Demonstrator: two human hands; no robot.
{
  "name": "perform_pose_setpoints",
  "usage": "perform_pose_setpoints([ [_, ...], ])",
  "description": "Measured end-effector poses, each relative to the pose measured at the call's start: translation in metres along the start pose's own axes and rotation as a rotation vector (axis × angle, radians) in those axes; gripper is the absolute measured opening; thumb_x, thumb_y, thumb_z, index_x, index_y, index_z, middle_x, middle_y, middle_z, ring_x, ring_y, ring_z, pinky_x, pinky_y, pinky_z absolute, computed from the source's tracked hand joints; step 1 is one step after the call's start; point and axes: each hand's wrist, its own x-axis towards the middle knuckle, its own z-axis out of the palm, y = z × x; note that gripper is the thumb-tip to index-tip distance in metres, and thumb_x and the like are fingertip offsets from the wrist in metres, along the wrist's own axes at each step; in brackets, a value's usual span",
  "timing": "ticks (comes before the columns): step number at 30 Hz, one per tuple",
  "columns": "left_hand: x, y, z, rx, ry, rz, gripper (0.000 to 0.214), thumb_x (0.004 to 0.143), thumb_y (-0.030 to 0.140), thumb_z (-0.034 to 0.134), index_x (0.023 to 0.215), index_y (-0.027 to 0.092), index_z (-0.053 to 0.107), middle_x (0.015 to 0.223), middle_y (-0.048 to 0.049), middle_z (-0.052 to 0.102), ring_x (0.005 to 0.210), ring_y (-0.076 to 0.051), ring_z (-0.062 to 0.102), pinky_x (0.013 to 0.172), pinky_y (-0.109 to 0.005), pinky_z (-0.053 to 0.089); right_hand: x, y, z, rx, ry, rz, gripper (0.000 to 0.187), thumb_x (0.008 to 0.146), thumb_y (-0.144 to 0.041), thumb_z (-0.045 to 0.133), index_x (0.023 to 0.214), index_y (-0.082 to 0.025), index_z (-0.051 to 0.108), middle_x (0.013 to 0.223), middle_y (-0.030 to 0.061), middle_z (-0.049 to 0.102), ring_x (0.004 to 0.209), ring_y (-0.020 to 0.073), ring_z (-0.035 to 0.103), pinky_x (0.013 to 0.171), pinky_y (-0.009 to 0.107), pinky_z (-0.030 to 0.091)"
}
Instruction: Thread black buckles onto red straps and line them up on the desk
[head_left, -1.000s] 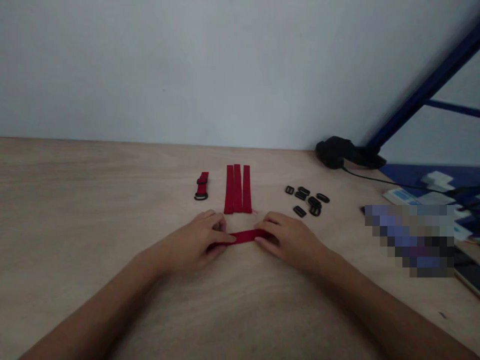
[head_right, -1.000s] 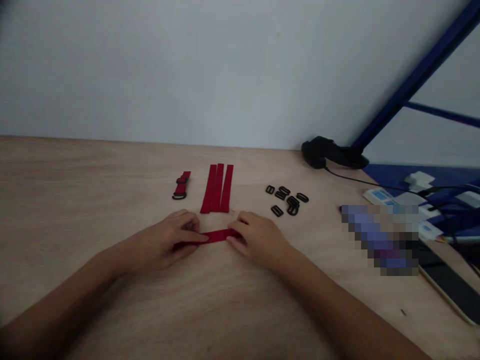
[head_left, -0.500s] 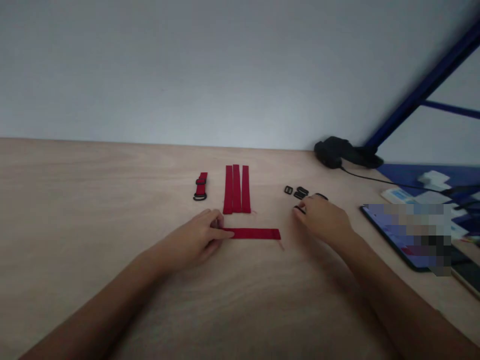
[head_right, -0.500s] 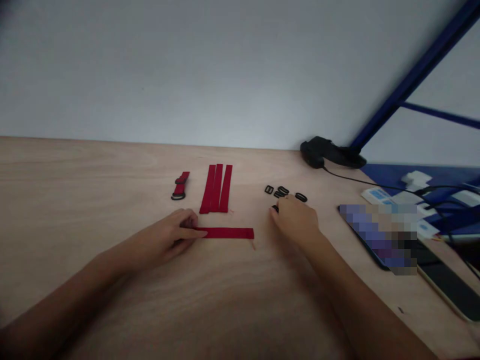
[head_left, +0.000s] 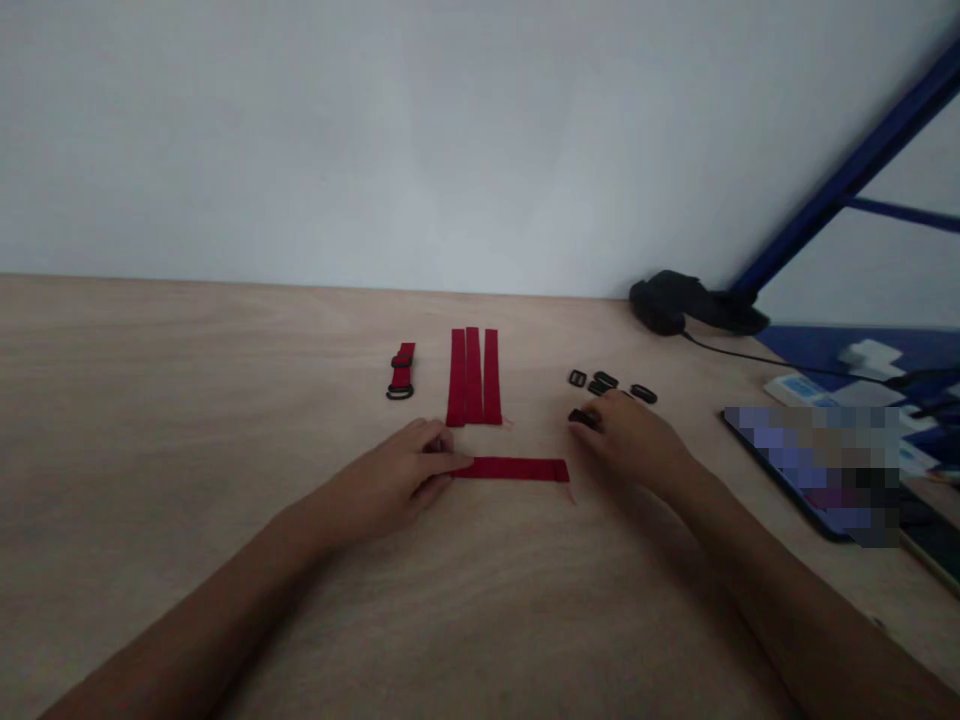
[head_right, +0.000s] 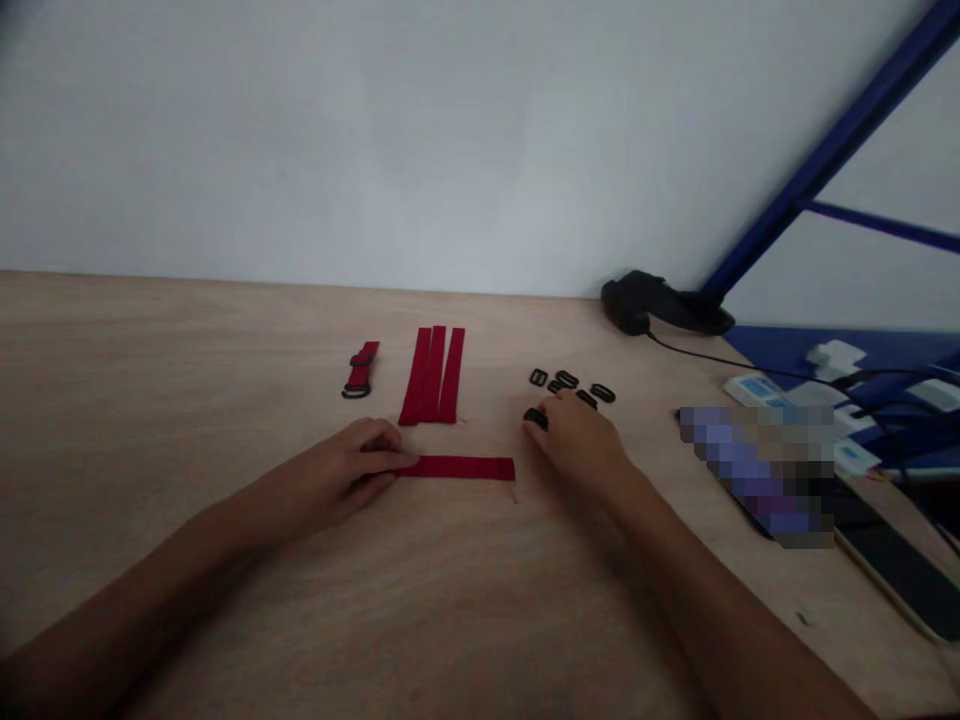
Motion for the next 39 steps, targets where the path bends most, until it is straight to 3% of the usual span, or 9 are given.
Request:
perform_pose_setpoints([
  [5, 0.002, 0.002, 0.002, -0.024, 0.007, 0.001, 0.029, 0.091, 0.018, 0.050, 0.116, 0.023, 0.063, 0.109, -0.0086, 0.055, 0.100, -0.021, 0.053, 0.088, -0.036, 0.049, 0.002, 0.002, 0.004, 0.151, 0.029, 0.007, 0.011, 0.082, -0.024, 0.059, 0.086, -0.016, 0.065, 0.089, 0.0098, 0.069, 0.078, 0.0220, 0.063, 0.066, 0.030, 0.045],
  [8, 0.004, 0.005, 0.002, -0.053, 0.072, -0.004, 0.029, 0.092, 0.019, 0.050, 0.119, 0.023, 0.062, 0.113, -0.0085, 0.055, 0.105, -0.021, 0.053, 0.092, -0.037, 0.049, 0.002, -0.006, 0.002, 0.351, 0.069, -0.021, 0.010, 0.082, -0.022, 0.058, 0.085, -0.017, 0.066, 0.081, 0.0059, 0.070, 0.072, 0.0194, 0.063, 0.065, 0.029, 0.045],
  [12, 0.007, 0.012, 0.002, -0.107, 0.208, -0.040, 0.034, 0.092, 0.022, 0.052, 0.126, 0.023, 0.057, 0.119, -0.0087, 0.057, 0.108, -0.021, 0.055, 0.094, -0.037, 0.050, -0.009, -0.035, 0.005, 0.800, 0.064, -0.080, 0.016, 0.083, -0.033, 0.060, 0.083, -0.018, 0.066, 0.073, 0.0028, 0.069, 0.064, 0.0166, 0.062, 0.059, 0.027, 0.046],
  [17, 0.011, 0.025, 0.008, -0.175, 0.217, 0.026, 0.049, 0.089, 0.027, 0.060, 0.136, 0.025, 0.046, 0.129, -0.0077, 0.054, 0.116, -0.021, 0.054, 0.099, -0.037, 0.048, -0.030, -0.077, 0.013, 0.977, 0.057, -0.184, 0.016, 0.083, -0.031, 0.062, 0.075, -0.017, 0.066, 0.075, 0.0033, 0.069, 0.067, 0.0155, 0.060, 0.062, 0.026, 0.046],
  [19, 0.012, 0.027, 0.011, -0.169, 0.204, 0.027, 0.043, 0.089, 0.025, 0.060, 0.131, 0.024, 0.051, 0.124, -0.0077, 0.057, 0.112, -0.021, 0.056, 0.096, -0.037, 0.050, -0.034, -0.085, 0.015, 1.037, 0.008, -0.188, 0.016, 0.083, -0.029, 0.061, 0.074, -0.016, 0.066, 0.073, 0.0030, 0.069, 0.065, 0.0149, 0.060, 0.061, 0.026, 0.046],
  [24, 0.012, 0.027, 0.009, -0.146, 0.207, -0.015, 0.023, 0.089, 0.015, 0.052, 0.109, 0.018, 0.064, 0.103, -0.0068, 0.063, 0.093, -0.018, 0.060, 0.084, -0.032, 0.052, -0.033, -0.086, 0.018, 0.971, -0.040, -0.286, 0.013, 0.085, -0.026, 0.061, 0.081, -0.017, 0.070, 0.077, 0.0031, 0.069, 0.068, 0.0145, 0.059, 0.062, 0.025, 0.044],
  [28, 0.012, 0.028, 0.006, -0.198, 0.196, 0.020, 0.029, 0.086, 0.013, 0.054, 0.114, 0.018, 0.061, 0.110, -0.0073, 0.061, 0.099, -0.018, 0.058, 0.087, -0.031, 0.051, -0.031, -0.085, 0.021, 0.912, -0.051, -0.376, 0.013, 0.085, -0.018, 0.057, 0.077, -0.016, 0.067, 0.074, 0.0026, 0.068, 0.066, 0.0141, 0.058, 0.061, 0.025, 0.043],
  [33, 0.010, 0.026, 0.007, -0.183, 0.143, 0.060, 0.040, 0.088, 0.018, 0.055, 0.127, 0.021, 0.053, 0.121, -0.0086, 0.057, 0.111, -0.020, 0.054, 0.096, -0.034, 0.048, -0.031, -0.085, 0.020, 0.773, 0.054, -0.411, 0.011, 0.082, -0.014, 0.055, 0.073, -0.017, 0.061, 0.072, 0.0020, 0.063, 0.064, 0.0137, 0.056, 0.060, 0.024, 0.042],
  [39, 0.004, 0.011, -0.010, -0.007, 0.125, -0.046, 0.028, 0.089, 0.017, 0.050, 0.113, 0.019, 0.064, 0.103, -0.0076, 0.058, 0.094, -0.020, 0.056, 0.083, -0.032, 0.049, -0.028, -0.078, 0.017, 0.619, 0.055, -0.434, 0.010, 0.087, -0.016, 0.055, 0.088, -0.017, 0.065, 0.079, 0.0036, 0.062, 0.071, 0.0154, 0.057, 0.067, 0.027, 0.045],
])
